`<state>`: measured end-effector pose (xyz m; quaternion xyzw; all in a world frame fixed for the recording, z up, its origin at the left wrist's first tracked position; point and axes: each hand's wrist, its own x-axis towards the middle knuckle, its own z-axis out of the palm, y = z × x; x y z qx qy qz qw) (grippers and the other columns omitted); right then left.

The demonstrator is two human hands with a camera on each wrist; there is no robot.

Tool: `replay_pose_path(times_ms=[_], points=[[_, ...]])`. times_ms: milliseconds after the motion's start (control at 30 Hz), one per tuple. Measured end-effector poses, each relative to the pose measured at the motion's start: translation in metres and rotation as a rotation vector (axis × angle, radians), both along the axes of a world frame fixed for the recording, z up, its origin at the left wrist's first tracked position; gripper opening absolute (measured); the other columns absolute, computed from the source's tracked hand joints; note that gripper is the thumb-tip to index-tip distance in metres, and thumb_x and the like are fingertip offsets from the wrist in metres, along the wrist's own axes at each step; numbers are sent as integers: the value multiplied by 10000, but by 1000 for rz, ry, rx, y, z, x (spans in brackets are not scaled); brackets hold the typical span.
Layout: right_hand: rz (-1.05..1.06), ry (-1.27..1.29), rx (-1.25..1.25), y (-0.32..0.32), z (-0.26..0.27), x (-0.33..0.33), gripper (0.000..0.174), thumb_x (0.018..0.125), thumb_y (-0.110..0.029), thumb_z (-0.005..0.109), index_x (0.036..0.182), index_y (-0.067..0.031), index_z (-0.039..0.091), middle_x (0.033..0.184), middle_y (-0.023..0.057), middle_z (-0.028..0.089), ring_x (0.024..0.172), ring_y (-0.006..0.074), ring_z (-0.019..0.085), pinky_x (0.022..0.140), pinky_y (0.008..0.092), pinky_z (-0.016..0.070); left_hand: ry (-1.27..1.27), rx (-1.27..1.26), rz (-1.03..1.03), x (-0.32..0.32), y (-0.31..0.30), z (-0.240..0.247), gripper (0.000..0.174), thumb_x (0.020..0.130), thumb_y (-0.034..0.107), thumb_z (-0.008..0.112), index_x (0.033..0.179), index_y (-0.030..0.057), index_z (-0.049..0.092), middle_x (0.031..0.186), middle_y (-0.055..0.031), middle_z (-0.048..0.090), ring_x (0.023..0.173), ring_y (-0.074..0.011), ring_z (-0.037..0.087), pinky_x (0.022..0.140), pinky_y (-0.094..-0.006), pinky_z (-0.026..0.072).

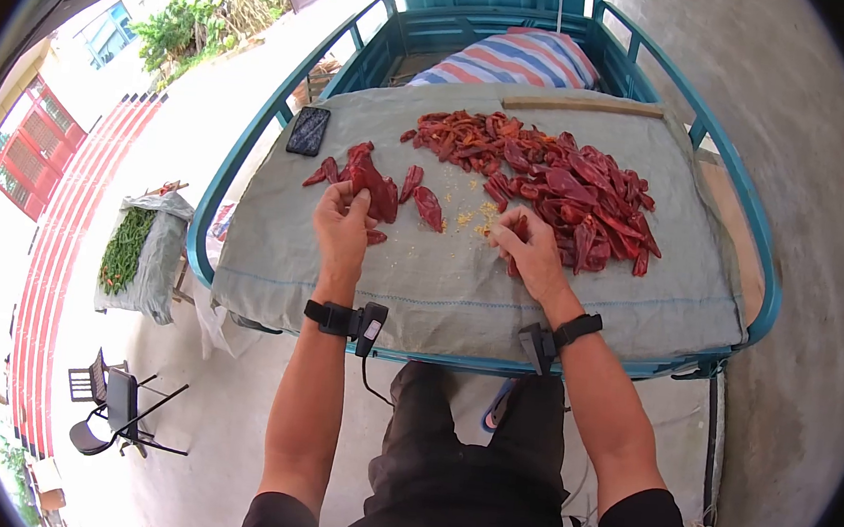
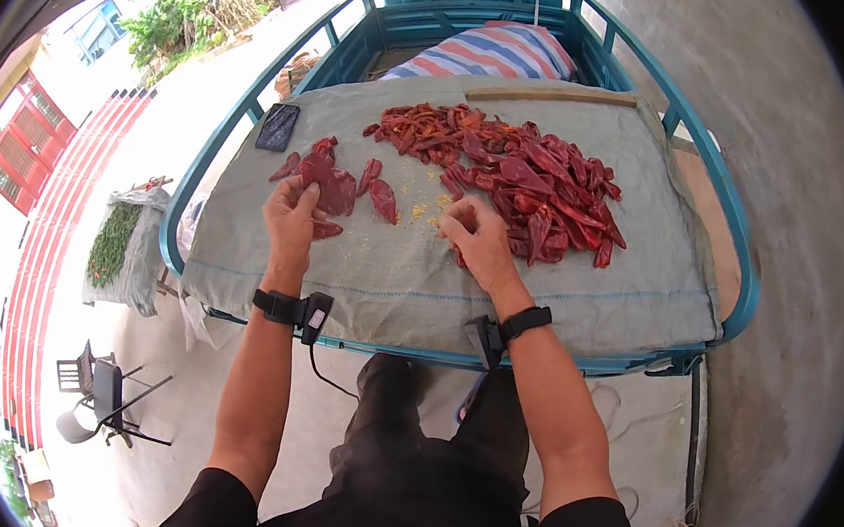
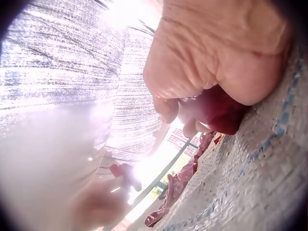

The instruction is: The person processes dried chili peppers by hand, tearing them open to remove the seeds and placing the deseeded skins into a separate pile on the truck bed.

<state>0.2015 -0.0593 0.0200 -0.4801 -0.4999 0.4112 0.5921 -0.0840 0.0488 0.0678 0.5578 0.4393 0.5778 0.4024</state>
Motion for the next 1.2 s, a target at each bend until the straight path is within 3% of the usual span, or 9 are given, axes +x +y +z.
replay_pose_path(times_ms=[300,400,700,1000,1200], points=[[-17,-26,-10,1,0,-1,111,1042,-151,734,1047,-53,681,915,1,712,787,58,604,735,243,515,284,84,241,-26,20,0,198,1012,118,797,1138,-30,760,943,-53,769,722,-112,697,663,-279,554],[-20,-49,-8,2,-1,-1,105,1036,-145,731,1045,-53,681,911,-1,709,781,60,601,730,245,513,207,47,196,-31,23,-3,221,1002,131,808,1152,-28,776,942,-49,774,723,-110,688,663,-304,550],[-24,-51,-6,2,0,-2,104,1028,-144,728,1034,-53,677,899,1,704,776,65,602,724,254,512,74,67,208,-30,16,3,176,1013,92,815,1116,-26,735,934,-58,759,754,-111,674,684,-263,546],[-4,-33,11,1,2,-1,115,1048,-158,721,1034,-56,668,907,10,714,775,66,602,727,252,513,103,74,198,-26,17,0,175,1006,98,827,1044,-11,695,866,-43,731,711,-107,701,627,-269,566],[9,-25,11,1,1,-1,118,1057,-163,716,1032,-59,669,912,10,715,773,66,599,723,249,510,143,43,265,-20,11,8,236,1000,117,839,1119,-6,676,956,-66,742,717,-123,726,611,-277,563]])
